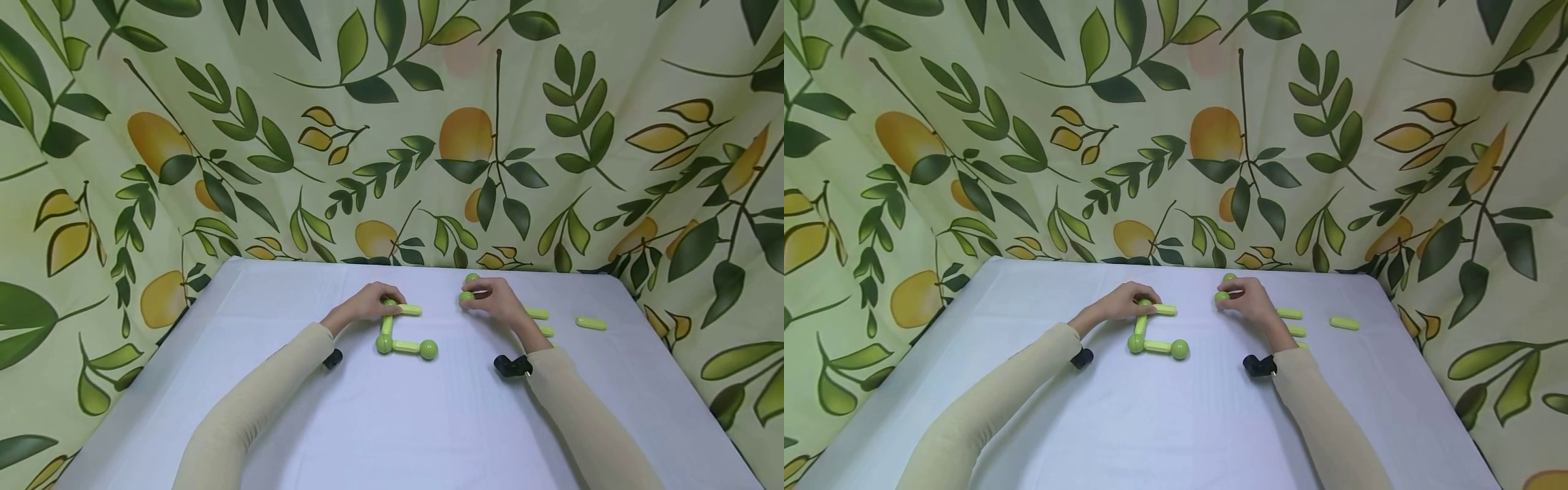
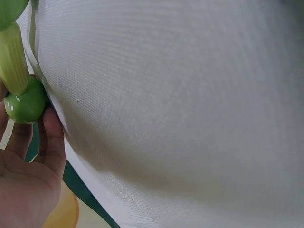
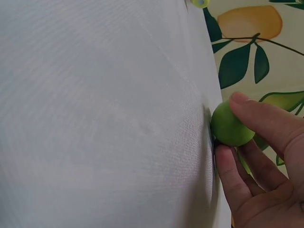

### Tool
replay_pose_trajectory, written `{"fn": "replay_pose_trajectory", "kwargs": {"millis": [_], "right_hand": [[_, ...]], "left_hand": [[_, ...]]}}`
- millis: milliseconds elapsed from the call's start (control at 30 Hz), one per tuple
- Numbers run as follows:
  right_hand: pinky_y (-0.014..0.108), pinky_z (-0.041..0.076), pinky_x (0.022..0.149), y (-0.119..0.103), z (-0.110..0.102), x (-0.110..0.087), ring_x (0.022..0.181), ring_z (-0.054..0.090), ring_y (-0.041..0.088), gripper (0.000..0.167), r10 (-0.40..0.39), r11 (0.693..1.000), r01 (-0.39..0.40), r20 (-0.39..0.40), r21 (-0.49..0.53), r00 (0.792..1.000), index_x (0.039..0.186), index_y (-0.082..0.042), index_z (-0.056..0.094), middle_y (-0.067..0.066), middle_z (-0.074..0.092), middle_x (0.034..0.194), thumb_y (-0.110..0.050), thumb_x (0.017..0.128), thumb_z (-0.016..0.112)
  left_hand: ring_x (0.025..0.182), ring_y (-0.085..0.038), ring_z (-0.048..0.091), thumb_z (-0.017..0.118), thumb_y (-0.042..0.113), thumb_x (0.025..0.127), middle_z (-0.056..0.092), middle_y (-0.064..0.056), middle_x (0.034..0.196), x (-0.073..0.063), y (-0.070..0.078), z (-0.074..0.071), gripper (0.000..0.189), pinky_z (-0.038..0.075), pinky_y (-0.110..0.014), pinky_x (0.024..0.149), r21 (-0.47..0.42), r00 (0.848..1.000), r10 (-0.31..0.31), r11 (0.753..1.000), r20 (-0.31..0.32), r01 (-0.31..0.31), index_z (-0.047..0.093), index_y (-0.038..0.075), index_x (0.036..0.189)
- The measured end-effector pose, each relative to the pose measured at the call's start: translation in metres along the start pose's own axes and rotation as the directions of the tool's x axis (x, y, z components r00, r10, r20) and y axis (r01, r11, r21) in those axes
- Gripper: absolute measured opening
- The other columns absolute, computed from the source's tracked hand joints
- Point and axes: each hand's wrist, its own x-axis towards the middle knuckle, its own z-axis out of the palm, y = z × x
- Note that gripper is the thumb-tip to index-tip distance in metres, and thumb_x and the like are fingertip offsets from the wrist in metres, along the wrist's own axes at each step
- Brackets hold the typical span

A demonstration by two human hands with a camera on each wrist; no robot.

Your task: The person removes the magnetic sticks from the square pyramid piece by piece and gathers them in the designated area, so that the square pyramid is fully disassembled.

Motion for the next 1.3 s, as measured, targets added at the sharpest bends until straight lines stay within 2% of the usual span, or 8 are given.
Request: {"fn": "replay_pose_trajectory", "kwargs": {"millis": [300, 600, 900, 1300], "right_hand": [[0.047, 0.053, 0.092, -0.002, 0.001, 0.000, 0.108, 0.065, 0.039, 0.038, 0.042, 0.999, -0.042, -0.004, -0.006, 0.999, 0.118, 0.008, 0.070, 0.022, 0.067, 0.120, -0.004, 0.085, 0.083], [0.044, 0.054, 0.091, 0.003, 0.002, 0.001, 0.106, 0.066, 0.038, 0.043, 0.026, 1.000, -0.026, -0.001, -0.010, 1.000, 0.120, 0.009, 0.068, 0.022, 0.068, 0.117, -0.005, 0.083, 0.085], [0.044, 0.053, 0.094, -0.001, -0.001, 0.002, 0.108, 0.065, 0.036, 0.045, 0.046, 0.999, -0.046, -0.011, -0.002, 0.999, 0.122, 0.007, 0.068, 0.020, 0.068, 0.119, -0.007, 0.083, 0.086], [0.038, 0.051, 0.097, -0.014, -0.008, 0.004, 0.113, 0.062, 0.036, 0.041, -0.039, 0.998, 0.042, -0.060, 0.046, 0.997, 0.120, 0.006, 0.069, 0.023, 0.067, 0.121, -0.009, 0.085, 0.084]], "left_hand": [[0.094, -0.014, 0.057, 0.071, 0.009, 0.097, 0.070, 0.002, 0.106, 0.000, 0.000, 0.000, 0.014, 0.048, -0.029, 0.086, 0.004, 1.000, -0.017, 1.000, 0.001, 0.017, 0.075, 0.008, 0.110], [0.098, -0.014, 0.058, 0.071, 0.012, 0.097, 0.070, 0.002, 0.107, 0.000, 0.000, -0.001, 0.014, 0.048, -0.031, 0.090, 0.009, 1.000, -0.015, 1.000, 0.001, 0.015, 0.076, 0.009, 0.110], [0.100, -0.016, 0.059, 0.071, 0.011, 0.097, 0.071, 0.002, 0.106, 0.000, 0.001, -0.002, 0.014, 0.048, -0.032, 0.091, 0.014, 1.000, -0.014, 1.000, 0.010, 0.014, 0.076, 0.008, 0.110], [0.100, -0.015, 0.058, 0.071, 0.011, 0.097, 0.070, 0.002, 0.106, 0.000, 0.000, -0.001, 0.014, 0.048, -0.033, 0.091, 0.022, 1.000, -0.016, 1.000, 0.007, 0.016, 0.075, 0.008, 0.110]]}}
